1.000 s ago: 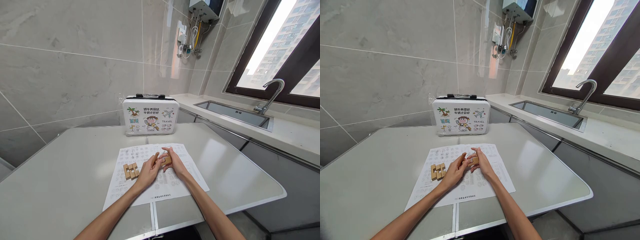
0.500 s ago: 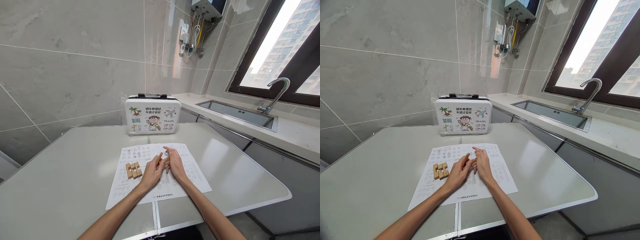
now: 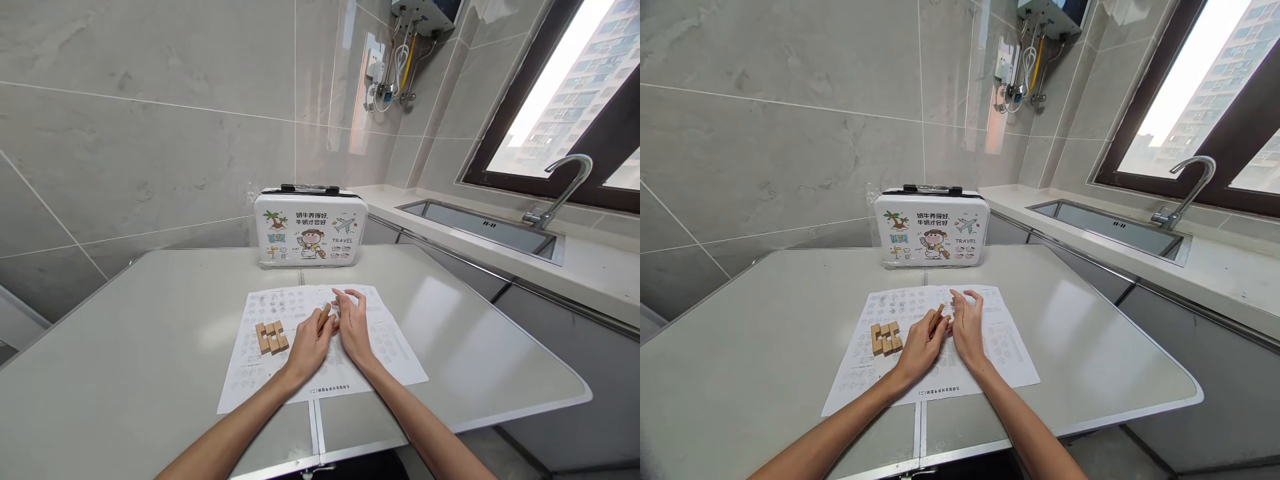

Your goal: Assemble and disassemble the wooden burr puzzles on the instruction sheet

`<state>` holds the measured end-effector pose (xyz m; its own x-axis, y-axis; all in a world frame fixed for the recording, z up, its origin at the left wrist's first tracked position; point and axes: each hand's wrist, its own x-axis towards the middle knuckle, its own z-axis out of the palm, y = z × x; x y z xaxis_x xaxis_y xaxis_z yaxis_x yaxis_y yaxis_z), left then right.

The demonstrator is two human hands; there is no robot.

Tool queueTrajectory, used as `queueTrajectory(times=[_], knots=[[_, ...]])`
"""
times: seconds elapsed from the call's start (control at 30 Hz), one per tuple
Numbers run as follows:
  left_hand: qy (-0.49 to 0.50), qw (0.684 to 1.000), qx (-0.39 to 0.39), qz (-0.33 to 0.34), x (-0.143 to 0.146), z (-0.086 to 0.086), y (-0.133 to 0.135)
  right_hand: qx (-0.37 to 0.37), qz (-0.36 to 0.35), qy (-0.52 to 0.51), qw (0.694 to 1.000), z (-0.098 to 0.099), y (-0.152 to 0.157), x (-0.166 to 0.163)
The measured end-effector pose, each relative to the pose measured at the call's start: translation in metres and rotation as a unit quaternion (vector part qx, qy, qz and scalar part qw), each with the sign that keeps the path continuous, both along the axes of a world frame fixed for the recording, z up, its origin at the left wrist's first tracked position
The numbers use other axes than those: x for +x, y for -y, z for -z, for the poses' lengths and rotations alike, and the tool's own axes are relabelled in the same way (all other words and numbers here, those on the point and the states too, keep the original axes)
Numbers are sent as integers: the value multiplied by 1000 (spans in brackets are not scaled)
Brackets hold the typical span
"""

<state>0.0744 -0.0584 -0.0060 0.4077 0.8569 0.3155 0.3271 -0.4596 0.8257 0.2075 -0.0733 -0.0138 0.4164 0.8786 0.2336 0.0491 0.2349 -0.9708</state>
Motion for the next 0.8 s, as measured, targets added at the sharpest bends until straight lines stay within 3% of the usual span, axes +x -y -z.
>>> queueTrajectory(times=[0.17, 0.37, 0.57, 0.8], knots=[[11, 1000, -11, -3, 1, 0, 0, -3, 16, 89, 996, 0, 0, -3], [18, 998, -31, -53, -2, -4, -1, 32, 11, 92, 995, 4, -1, -2], [105, 989, -79, -67, -6, -6, -8, 13, 29, 62, 998, -1, -1, 6], [190, 968, -163, -36, -6, 5, -17, -48, -118, -96, 987, -4, -6, 12]])
